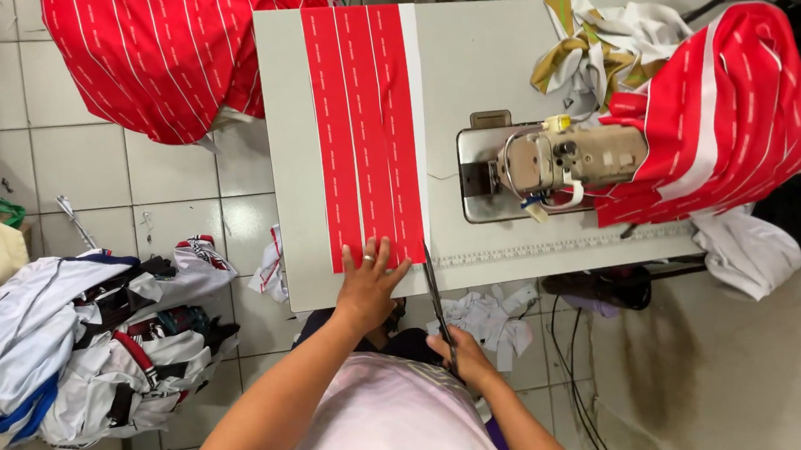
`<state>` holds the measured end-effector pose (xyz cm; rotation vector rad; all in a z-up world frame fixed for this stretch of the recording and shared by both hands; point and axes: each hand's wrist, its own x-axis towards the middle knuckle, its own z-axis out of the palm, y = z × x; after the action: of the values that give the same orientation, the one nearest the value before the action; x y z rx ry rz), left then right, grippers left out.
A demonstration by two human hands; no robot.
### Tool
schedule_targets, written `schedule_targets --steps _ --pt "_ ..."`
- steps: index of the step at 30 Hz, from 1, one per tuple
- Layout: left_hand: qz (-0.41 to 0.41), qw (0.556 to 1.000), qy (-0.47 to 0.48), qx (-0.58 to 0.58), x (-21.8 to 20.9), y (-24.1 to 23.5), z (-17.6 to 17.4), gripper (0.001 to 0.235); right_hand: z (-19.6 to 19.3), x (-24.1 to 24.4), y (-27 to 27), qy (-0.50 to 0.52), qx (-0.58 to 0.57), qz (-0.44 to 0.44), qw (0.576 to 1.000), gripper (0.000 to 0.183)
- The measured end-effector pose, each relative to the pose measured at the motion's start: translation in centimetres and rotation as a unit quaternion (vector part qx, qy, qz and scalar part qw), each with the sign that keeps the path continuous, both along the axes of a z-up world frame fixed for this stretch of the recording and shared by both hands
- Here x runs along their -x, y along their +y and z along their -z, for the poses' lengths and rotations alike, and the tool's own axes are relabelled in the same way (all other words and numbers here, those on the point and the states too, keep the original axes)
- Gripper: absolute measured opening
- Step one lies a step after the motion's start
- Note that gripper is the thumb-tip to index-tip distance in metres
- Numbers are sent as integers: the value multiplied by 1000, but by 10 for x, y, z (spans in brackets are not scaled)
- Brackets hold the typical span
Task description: Cutting strips of red and white striped fabric using scissors on a workbench in a sewing factory.
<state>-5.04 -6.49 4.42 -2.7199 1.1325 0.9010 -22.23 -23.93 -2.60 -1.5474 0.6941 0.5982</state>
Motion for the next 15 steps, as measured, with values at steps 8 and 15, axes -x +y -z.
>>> schedule_targets --steps 8,15 --pt "-17 1000 4 -1 4 -2 10 79 29 12 18 -31 30 46 998 47" --pt "-18 1000 12 0 3 1 7 77 27 -19 13 20 79 14 997 52"
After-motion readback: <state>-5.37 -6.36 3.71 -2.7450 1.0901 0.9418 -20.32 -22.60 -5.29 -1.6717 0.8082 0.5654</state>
